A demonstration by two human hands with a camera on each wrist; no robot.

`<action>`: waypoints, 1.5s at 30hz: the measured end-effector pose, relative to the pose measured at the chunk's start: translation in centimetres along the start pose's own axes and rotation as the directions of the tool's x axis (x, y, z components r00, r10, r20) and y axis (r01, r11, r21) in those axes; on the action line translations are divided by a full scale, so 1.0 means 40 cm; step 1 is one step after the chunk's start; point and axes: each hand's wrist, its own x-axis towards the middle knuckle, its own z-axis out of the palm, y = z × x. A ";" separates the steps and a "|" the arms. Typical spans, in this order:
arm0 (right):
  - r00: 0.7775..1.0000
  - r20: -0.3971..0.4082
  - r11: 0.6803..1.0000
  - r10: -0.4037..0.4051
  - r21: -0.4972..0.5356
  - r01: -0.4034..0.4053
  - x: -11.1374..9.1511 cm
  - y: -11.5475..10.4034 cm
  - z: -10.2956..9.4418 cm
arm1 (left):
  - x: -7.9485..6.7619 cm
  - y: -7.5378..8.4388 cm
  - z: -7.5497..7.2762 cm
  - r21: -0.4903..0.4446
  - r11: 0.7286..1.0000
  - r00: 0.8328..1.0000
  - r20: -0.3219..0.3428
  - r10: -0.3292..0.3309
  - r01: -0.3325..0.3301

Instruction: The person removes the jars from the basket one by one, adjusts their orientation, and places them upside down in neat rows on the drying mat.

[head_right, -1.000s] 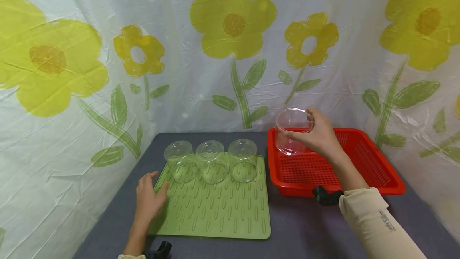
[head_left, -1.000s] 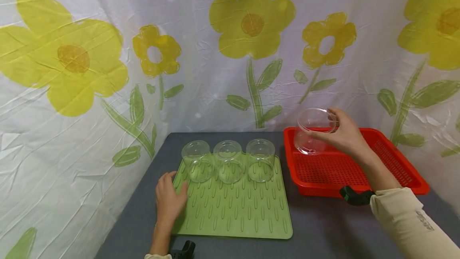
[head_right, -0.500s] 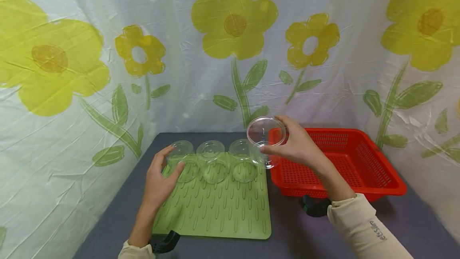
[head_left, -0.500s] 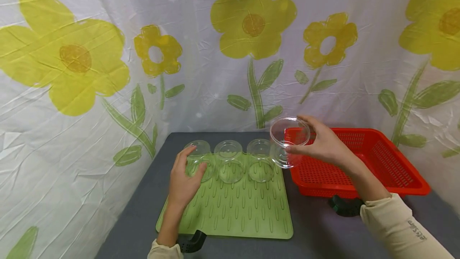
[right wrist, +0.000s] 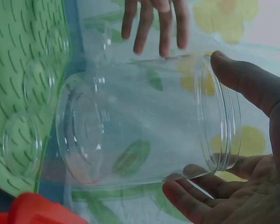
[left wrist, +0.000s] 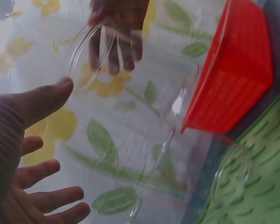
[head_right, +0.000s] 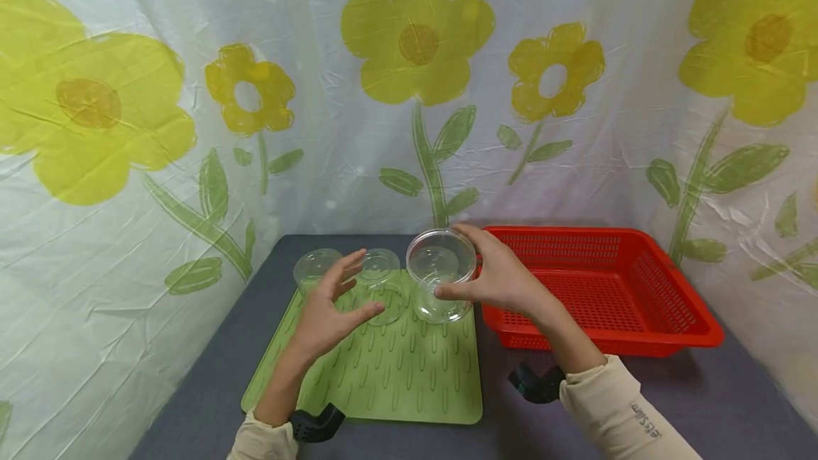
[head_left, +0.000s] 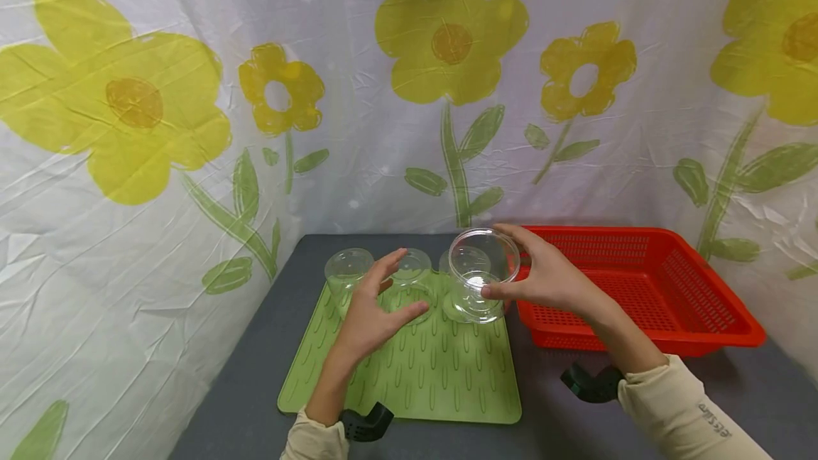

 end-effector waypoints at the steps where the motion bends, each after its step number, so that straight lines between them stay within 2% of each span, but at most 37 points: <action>1: 1.000 0.006 1.000 -0.010 0.004 0.010 0.000 -0.002 0.008 | 0.000 0.005 0.006 -0.009 1.000 1.000 0.024 -0.012 0.012; 6: 0.996 0.056 0.997 -0.067 0.031 0.065 -0.001 -0.007 0.048 | 0.001 0.020 0.031 -0.023 0.998 0.992 0.111 -0.054 0.057; 10: 0.990 0.099 0.994 -0.104 0.036 0.101 -0.003 -0.008 0.075 | 0.002 0.023 0.046 -0.042 0.997 0.985 0.163 -0.057 0.065; 16: 0.987 0.109 0.992 -0.121 -0.002 0.122 -0.010 -0.005 0.104 | 0.000 0.022 0.063 -0.070 0.996 0.977 0.208 -0.046 0.062; 24: 0.987 0.101 0.992 -0.122 -0.008 0.123 -0.016 -0.003 0.118 | -0.008 0.015 0.073 -0.086 0.995 0.978 0.203 -0.039 0.058; 37: 0.986 0.100 0.991 -0.135 0.014 0.135 -0.022 0.003 0.131 | -0.017 0.006 0.071 -0.082 0.993 0.974 0.218 -0.066 0.086; 45: 0.984 0.108 0.990 -0.139 0.017 0.138 -0.027 0.008 0.137 | -0.027 0.005 0.064 -0.103 0.990 0.980 0.184 -0.075 0.095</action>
